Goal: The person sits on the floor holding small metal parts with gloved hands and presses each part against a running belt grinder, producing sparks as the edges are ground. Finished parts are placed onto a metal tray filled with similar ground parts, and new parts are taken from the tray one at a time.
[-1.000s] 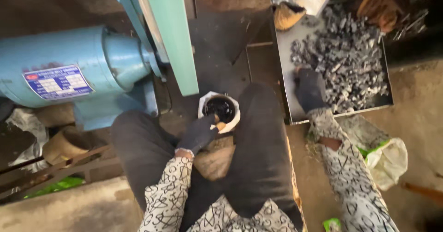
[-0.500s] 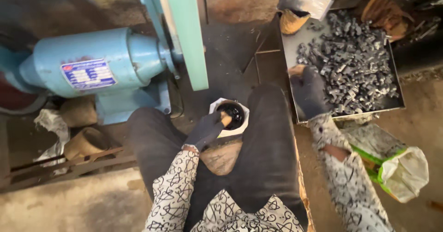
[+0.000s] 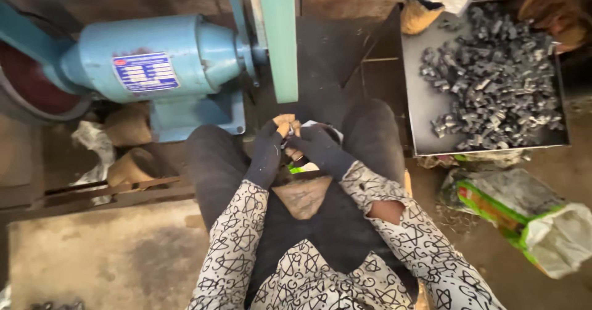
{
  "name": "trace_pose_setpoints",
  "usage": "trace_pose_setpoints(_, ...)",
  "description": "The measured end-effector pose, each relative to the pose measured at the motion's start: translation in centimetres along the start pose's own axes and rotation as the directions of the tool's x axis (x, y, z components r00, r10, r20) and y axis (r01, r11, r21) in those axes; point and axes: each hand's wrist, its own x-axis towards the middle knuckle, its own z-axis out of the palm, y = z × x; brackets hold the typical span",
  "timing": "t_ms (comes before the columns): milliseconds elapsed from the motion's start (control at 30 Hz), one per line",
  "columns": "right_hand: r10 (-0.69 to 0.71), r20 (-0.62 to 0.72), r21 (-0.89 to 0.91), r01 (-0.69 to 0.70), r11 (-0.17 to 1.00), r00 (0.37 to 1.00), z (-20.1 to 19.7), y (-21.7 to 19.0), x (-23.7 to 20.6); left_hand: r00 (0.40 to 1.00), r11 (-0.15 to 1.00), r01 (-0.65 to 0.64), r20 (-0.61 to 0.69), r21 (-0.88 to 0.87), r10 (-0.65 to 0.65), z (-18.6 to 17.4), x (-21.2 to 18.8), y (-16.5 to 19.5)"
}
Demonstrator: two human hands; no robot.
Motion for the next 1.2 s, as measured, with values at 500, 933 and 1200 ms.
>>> trace_pose_setpoints(500,-0.122,-0.113,-0.135,0.106,0.985,0.986,-0.7,1.5,3.7,0.984,0.943,-0.071,-0.134,0.324,0.12,0.3,1.2,-0.2)
trace_pose_setpoints(933,-0.335,-0.085,-0.446,0.265,0.855,0.938,-2.4,1.1,2.8,0.939,0.748,-0.258,-0.025,0.611,0.344,1.2,0.4,0.6)
trace_pose_setpoints(1200,-0.103,-0.101,0.087,0.112,0.99,0.99,-2.8,0.6,3.1,0.951,0.685,-0.122,-0.113,0.718,0.288,1.5,1.3,-0.8)
